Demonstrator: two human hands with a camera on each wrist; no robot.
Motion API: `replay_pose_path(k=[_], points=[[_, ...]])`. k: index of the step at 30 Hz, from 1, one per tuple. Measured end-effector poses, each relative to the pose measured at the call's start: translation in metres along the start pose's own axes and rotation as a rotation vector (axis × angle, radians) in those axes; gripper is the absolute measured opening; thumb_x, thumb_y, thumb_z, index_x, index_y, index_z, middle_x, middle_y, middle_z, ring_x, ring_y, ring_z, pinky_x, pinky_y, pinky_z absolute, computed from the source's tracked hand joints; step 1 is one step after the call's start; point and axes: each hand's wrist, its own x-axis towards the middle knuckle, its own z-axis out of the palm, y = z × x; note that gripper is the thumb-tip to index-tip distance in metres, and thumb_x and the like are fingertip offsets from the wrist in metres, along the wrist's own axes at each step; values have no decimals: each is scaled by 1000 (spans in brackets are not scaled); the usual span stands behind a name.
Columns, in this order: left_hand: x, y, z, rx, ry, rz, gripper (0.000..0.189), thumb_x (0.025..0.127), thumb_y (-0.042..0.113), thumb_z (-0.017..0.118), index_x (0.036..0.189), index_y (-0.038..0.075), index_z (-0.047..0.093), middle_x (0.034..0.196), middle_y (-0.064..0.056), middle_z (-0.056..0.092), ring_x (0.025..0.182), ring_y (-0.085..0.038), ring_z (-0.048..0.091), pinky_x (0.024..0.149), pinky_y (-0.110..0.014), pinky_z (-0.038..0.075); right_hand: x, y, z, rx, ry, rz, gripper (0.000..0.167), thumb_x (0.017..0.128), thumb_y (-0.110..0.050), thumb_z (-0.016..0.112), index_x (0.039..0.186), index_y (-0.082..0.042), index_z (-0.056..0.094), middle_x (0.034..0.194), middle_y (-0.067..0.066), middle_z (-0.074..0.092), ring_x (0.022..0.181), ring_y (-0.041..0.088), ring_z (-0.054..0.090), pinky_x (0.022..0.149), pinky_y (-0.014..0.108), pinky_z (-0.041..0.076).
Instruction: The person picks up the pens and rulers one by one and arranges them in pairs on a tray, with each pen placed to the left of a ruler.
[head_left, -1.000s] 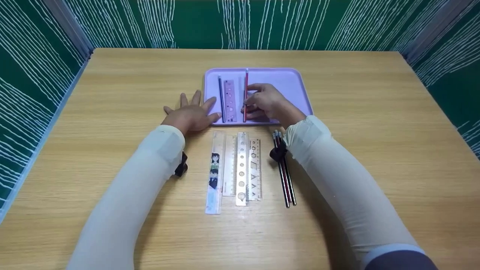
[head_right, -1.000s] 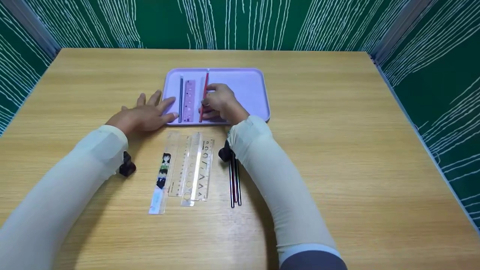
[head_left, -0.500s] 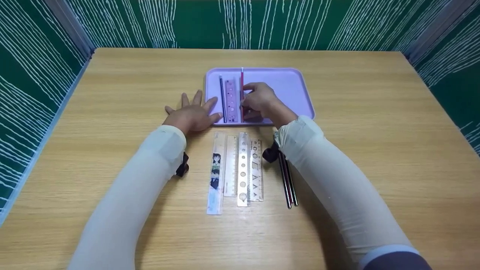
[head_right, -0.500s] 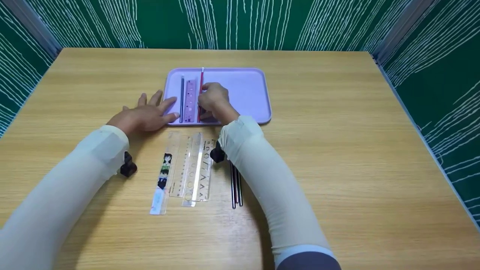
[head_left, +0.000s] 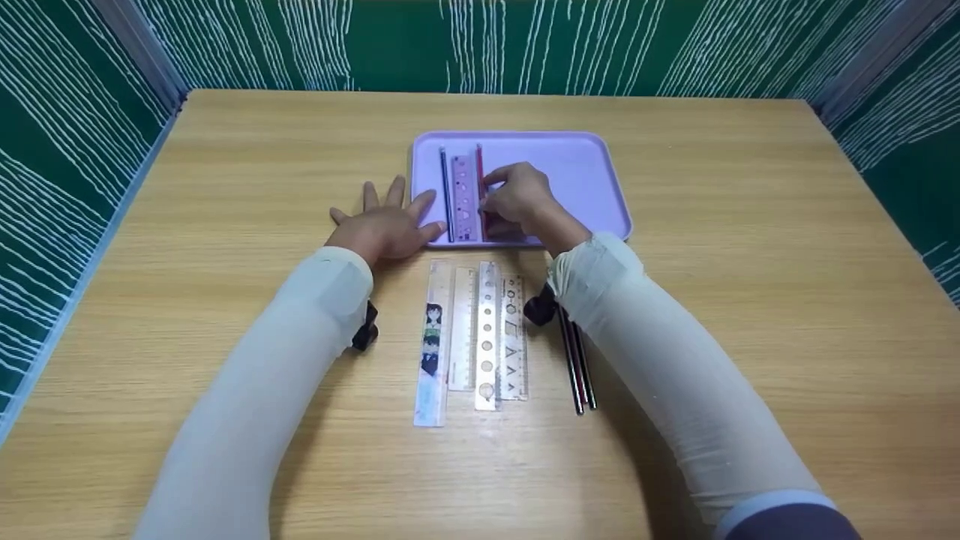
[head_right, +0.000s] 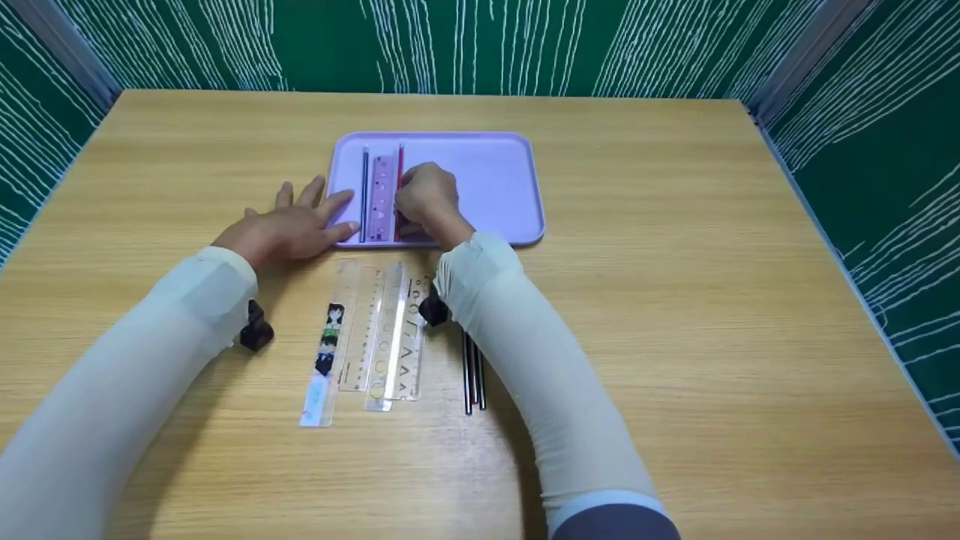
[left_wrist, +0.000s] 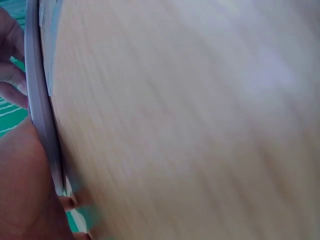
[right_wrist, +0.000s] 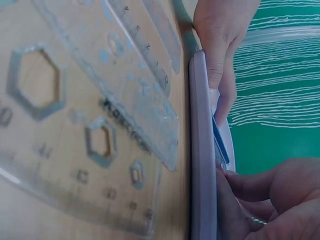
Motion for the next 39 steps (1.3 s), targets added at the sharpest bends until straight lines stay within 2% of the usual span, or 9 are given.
replay_pose_path(k=[7, 14, 18, 23, 32, 36, 39], points=[[1, 0, 0, -2, -3, 1, 72, 98, 76, 25, 159, 52, -7, 170, -2, -25, 152, -47, -27, 105, -88, -11, -2, 3, 4, -62, 70, -12, 48, 90, -5, 76, 136, -15, 67, 118, 14, 66, 87, 19, 74, 66, 26, 63], [0, 0, 0, 1, -10, -3, 73, 98, 77, 25, 159, 52, -7, 170, -2, -25, 151, -47, -27, 105, -88, -11, -2, 7, 3, -146, 74, -78, 41, 91, -10, 76, 131, -12, 69, 121, 12, 68, 92, 16, 69, 72, 22, 60], [0, 0, -1, 6, -8, -5, 73, 98, 77, 24, 159, 52, -7, 170, -2, -25, 152, -47, -27, 105, -87, -10, -2, 7, 2, -146, 64, -94, 33, 92, -11, 74, 124, -7, 70, 111, 12, 69, 86, 16, 71, 67, 23, 61], [1, 1, 0, 14, -5, -3, 73, 98, 76, 24, 159, 51, -7, 170, -2, -26, 152, -46, -28, 105, -88, -10, -6, 7, -4, -140, 52, -116, 29, 93, -10, 72, 121, -3, 71, 100, 8, 65, 82, 12, 63, 64, 20, 59], [1, 3, -1, 5, -6, 0, 73, 98, 76, 24, 159, 51, -8, 169, -1, -27, 151, -46, -29, 104, -88, -11, -15, 10, -19, 121, -84, -18, 40, 100, -9, 64, 139, -2, 56, 108, 14, 63, 91, 20, 69, 76, 32, 65], [2, 2, -1, 7, -12, -7, 73, 98, 76, 24, 158, 52, -10, 169, -1, -28, 151, -45, -30, 104, -88, -12, -19, 15, -23, 223, -117, -23, 44, 99, -6, 64, 140, 0, 52, 107, 16, 59, 91, 24, 67, 79, 35, 65], [2, 1, 0, 10, -15, -7, 73, 98, 77, 23, 158, 51, -10, 168, -1, -29, 150, -46, -30, 104, -88, -12, -23, 18, -25, 240, -130, -46, 43, 99, -6, 64, 140, 0, 51, 106, 14, 56, 92, 25, 65, 81, 36, 65]])
